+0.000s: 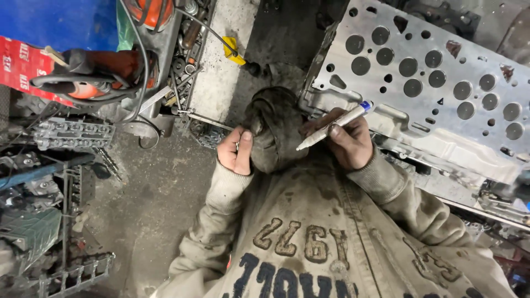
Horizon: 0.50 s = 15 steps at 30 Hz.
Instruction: The recorder inspects an engine cylinder head, marks valve locations with a marker, and then polishes a small valve-related component on a bench grinder.
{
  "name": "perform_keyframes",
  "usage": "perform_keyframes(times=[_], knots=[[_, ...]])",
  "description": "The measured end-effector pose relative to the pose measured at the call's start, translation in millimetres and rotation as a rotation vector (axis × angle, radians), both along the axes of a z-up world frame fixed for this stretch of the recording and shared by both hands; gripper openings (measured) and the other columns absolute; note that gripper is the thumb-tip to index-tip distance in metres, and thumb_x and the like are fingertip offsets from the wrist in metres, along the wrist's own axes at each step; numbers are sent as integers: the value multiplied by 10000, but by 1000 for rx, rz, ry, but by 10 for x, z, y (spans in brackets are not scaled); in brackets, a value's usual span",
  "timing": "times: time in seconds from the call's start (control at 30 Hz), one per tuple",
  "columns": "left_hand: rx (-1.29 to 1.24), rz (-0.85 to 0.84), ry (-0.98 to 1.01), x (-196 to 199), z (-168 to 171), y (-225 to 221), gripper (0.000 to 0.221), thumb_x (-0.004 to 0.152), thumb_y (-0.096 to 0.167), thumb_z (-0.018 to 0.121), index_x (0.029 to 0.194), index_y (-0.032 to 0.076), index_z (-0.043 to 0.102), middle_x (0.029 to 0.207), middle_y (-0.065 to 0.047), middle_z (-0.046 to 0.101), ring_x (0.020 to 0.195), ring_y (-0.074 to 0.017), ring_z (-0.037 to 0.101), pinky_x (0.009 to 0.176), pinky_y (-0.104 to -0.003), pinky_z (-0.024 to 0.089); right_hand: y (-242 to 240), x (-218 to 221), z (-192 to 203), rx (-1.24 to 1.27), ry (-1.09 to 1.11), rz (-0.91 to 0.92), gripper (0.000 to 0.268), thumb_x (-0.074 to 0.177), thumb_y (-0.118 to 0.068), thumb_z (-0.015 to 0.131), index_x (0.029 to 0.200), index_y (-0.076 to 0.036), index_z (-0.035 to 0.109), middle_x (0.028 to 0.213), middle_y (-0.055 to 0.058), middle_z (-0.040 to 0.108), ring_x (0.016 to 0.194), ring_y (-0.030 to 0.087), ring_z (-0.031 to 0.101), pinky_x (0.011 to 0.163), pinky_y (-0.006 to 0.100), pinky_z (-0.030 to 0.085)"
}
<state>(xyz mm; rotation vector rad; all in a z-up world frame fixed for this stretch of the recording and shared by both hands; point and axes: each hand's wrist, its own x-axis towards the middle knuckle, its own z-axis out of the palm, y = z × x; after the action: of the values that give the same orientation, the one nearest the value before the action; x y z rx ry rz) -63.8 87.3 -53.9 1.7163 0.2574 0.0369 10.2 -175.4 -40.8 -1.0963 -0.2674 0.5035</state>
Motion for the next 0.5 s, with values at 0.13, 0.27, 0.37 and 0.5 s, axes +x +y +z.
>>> perform_keyframes(times=[0.13,0.27,0.37,0.5], knots=[[-125,30,-24,-89,-157,-73,246,1097,209,518,949,20,574,724,41,487,685,-74,442,635,-253,417,50,-13,86,-8,108,-54,238,1077,-184,611,1165,36,635,1352,242,656,1111,272,611,973,421,492],[-274,84,-7,-117,-190,-171,236,1041,214,563,1150,7,595,797,18,569,644,-91,491,610,-257,429,86,-99,-53,105,478,-35,315,1085,-278,537,1178,14,614,1406,301,613,1019,298,514,865,446,422],[-130,0,-237,-73,76,-150,600,959,207,666,1479,-4,455,923,-32,524,826,-127,494,776,-297,444,131,-15,91,291,610,70,399,1087,-406,476,1148,-32,602,1410,286,590,1284,368,600,1080,517,498],[147,-105,-314,108,441,-221,571,863,153,744,1362,-44,549,1157,-195,680,1074,-278,672,926,-434,528,8,-36,-45,328,714,153,420,1081,-454,440,1173,-77,602,1469,273,567,1272,339,582,1049,473,475]])
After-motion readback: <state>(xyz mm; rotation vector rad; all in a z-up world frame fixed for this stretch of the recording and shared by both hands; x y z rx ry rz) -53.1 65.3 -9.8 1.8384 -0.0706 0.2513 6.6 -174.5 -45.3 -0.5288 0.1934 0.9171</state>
